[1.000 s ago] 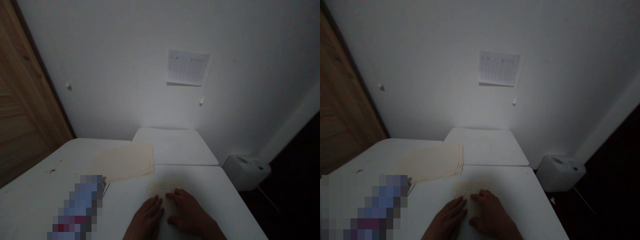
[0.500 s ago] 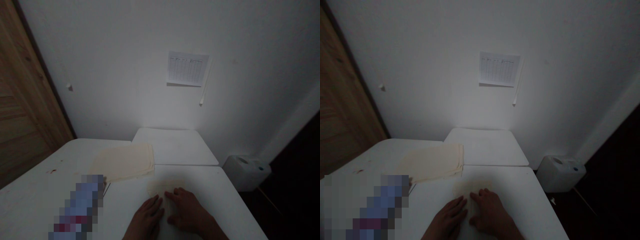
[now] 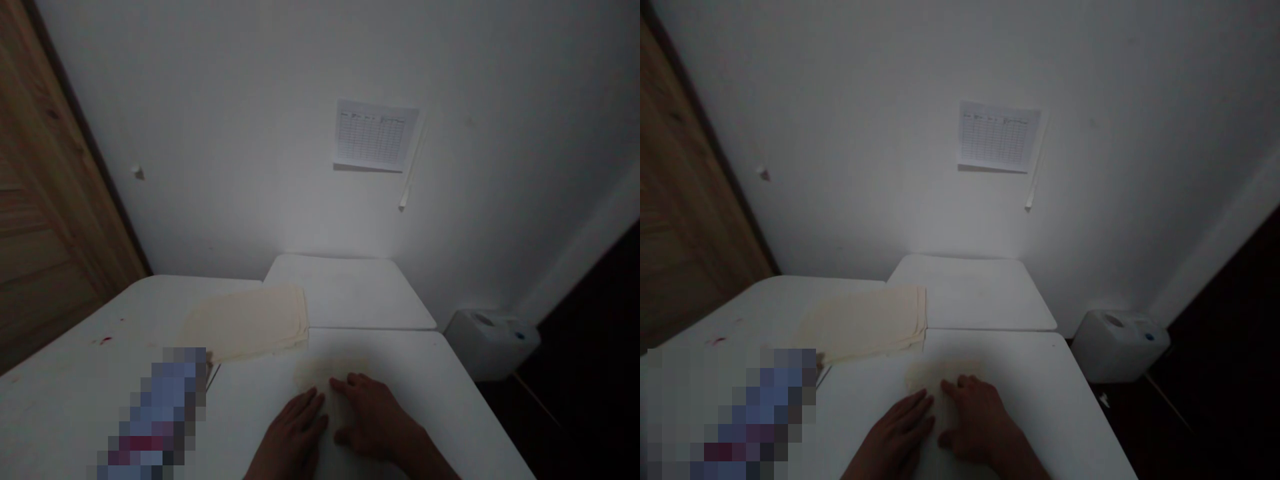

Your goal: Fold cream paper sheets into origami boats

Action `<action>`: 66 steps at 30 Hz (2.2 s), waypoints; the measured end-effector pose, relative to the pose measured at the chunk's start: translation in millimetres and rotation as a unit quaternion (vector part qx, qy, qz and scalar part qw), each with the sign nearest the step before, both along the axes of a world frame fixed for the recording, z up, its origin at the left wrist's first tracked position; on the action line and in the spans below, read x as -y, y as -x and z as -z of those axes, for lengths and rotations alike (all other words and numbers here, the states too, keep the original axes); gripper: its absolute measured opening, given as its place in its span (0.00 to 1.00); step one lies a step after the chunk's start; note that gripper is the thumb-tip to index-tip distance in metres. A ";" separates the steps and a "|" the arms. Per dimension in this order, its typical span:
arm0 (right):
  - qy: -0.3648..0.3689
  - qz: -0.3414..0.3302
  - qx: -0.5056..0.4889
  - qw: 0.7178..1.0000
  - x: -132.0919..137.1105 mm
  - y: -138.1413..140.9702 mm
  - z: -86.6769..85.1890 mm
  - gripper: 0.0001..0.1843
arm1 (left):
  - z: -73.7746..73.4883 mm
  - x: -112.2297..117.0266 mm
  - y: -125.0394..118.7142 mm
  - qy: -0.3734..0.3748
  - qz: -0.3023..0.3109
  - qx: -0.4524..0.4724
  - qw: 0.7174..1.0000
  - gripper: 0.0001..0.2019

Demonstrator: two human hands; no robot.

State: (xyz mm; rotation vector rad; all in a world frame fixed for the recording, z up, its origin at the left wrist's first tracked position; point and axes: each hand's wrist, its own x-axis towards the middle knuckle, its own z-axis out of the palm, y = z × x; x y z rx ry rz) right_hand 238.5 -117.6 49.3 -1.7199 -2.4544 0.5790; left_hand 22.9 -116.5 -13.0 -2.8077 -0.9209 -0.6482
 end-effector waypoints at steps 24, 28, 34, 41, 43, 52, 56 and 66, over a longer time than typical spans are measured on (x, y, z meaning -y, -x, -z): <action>0.017 0.021 -0.001 1.000 -0.5 0.1 -1.0 0.45 | -2.3 9.2 -7.8 -0.001 -0.037 0.041 0.998 0.20; 0.017 0.022 -0.006 1.000 0.5 0.0 -2.8 0.46 | 6.3 11.8 -8.3 -0.032 -0.077 0.048 0.995 0.18; 0.037 0.028 -0.005 0.999 0.2 -0.4 0.1 0.48 | 5.5 1.9 1.5 -0.017 -0.140 0.022 0.990 0.21; 0.059 0.040 -0.013 0.997 0.2 0.3 -2.8 0.49 | -7.4 -10.3 10.9 0.000 -0.215 0.015 0.976 0.19; 0.058 0.040 -0.014 0.997 1.0 0.6 -6.0 0.48 | -11.8 -13.4 13.6 0.007 -0.229 0.012 0.973 0.19; 0.054 0.045 -0.012 0.997 1.2 2.4 -9.0 0.47 | -9.7 -21.8 21.4 0.005 -0.267 -0.004 0.964 0.17; 0.044 0.044 -0.012 0.998 0.6 2.2 -6.7 0.48 | -4.0 -20.9 19.7 -0.010 -0.270 0.023 0.963 0.18; 0.036 0.039 -0.015 0.998 -0.2 0.2 1.3 0.48 | 6.3 -19.0 23.0 -0.056 -0.203 -0.014 0.977 0.19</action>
